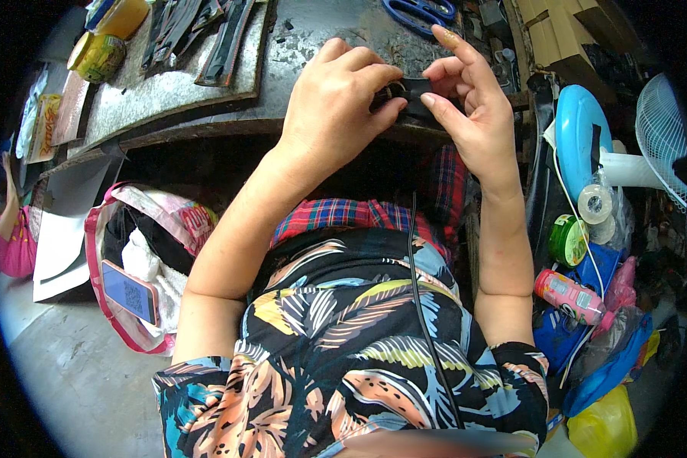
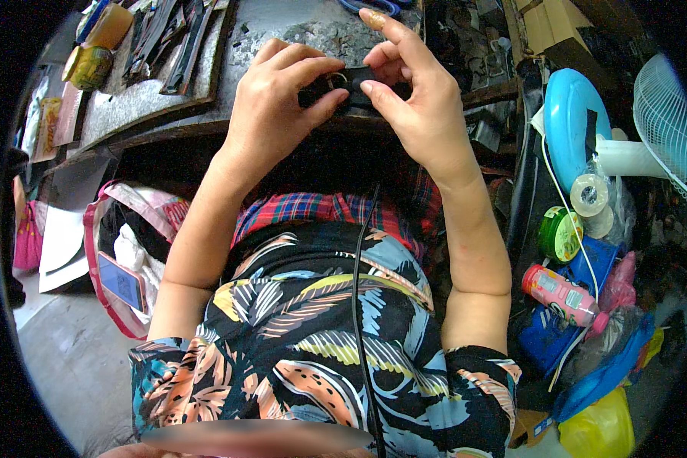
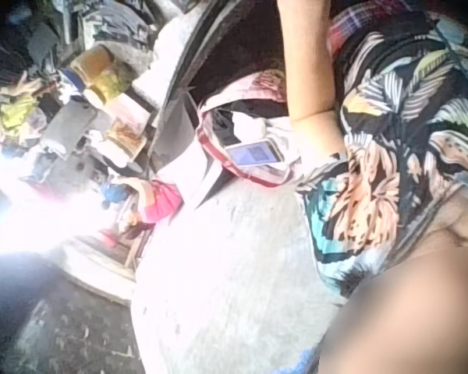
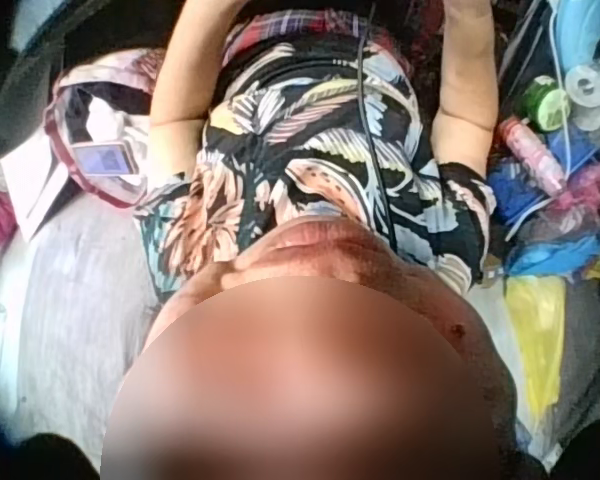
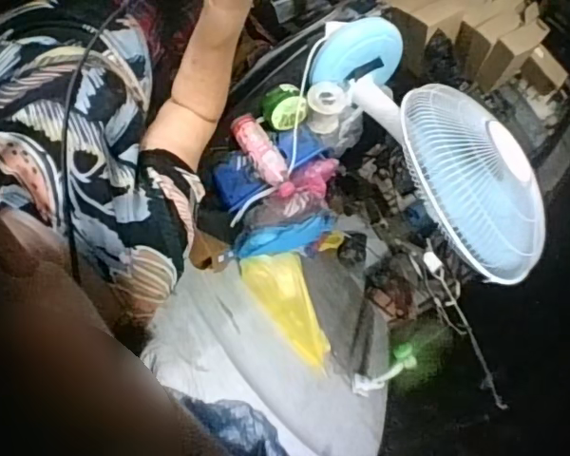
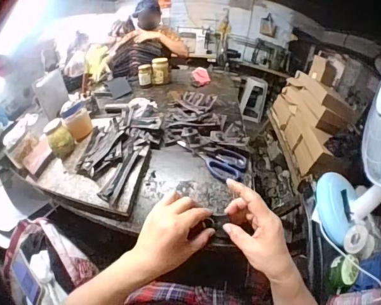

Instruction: The person applies a yellow substance to the edges of small black leather straps, then attaches metal D-rings to the ends of the straps. The person handles the straps one at a time, repeatedly dipping the edges into a small jar and pressing the metal rings into place.

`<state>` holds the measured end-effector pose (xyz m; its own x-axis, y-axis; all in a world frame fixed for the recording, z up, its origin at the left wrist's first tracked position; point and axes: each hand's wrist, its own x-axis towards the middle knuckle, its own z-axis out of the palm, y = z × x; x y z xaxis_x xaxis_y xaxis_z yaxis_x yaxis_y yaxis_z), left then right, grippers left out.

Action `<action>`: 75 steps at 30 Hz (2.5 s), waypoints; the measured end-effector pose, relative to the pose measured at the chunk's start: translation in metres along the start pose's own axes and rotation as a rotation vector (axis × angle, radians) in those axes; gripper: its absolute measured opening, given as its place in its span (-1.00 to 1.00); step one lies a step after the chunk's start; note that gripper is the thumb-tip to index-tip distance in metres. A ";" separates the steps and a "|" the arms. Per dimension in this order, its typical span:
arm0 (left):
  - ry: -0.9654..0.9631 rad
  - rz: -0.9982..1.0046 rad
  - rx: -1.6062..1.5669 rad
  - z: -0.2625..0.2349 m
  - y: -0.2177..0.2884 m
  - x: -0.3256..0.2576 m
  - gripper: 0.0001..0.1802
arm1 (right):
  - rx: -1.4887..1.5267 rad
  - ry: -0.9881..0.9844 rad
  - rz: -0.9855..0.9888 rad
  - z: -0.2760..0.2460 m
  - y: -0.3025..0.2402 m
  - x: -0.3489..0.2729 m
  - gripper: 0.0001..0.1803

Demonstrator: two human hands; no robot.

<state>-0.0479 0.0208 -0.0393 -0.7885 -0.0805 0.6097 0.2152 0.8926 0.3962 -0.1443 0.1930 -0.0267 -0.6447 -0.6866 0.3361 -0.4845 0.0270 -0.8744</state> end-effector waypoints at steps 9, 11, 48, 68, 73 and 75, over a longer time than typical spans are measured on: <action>0.054 0.020 -0.155 -0.006 0.001 0.002 -0.63 | 0.206 -0.115 0.133 -0.008 -0.002 0.010 -0.31; -0.017 -0.103 -0.382 -0.011 0.003 0.005 -0.64 | 0.289 -0.106 0.137 -0.007 -0.005 0.009 -0.32; -0.304 -0.446 -0.954 -0.027 0.000 0.009 -0.68 | 0.534 0.034 0.102 -0.006 -0.024 -0.008 -0.34; -0.248 -0.382 -0.955 -0.028 0.006 0.009 -0.79 | 0.552 -0.038 0.091 -0.015 -0.030 -0.007 -0.28; -0.247 -0.233 -0.928 -0.028 0.007 0.009 -0.83 | 0.562 -0.027 0.170 -0.014 -0.027 -0.003 -0.33; -0.262 -0.157 -0.902 -0.029 0.006 0.010 -0.85 | 0.597 -0.010 0.168 -0.012 -0.025 -0.001 -0.38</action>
<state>-0.0379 0.0127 -0.0108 -0.9268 0.0291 0.3745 0.3728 0.1926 0.9077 -0.1384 0.2021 -0.0007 -0.6766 -0.7151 0.1756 0.0398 -0.2737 -0.9610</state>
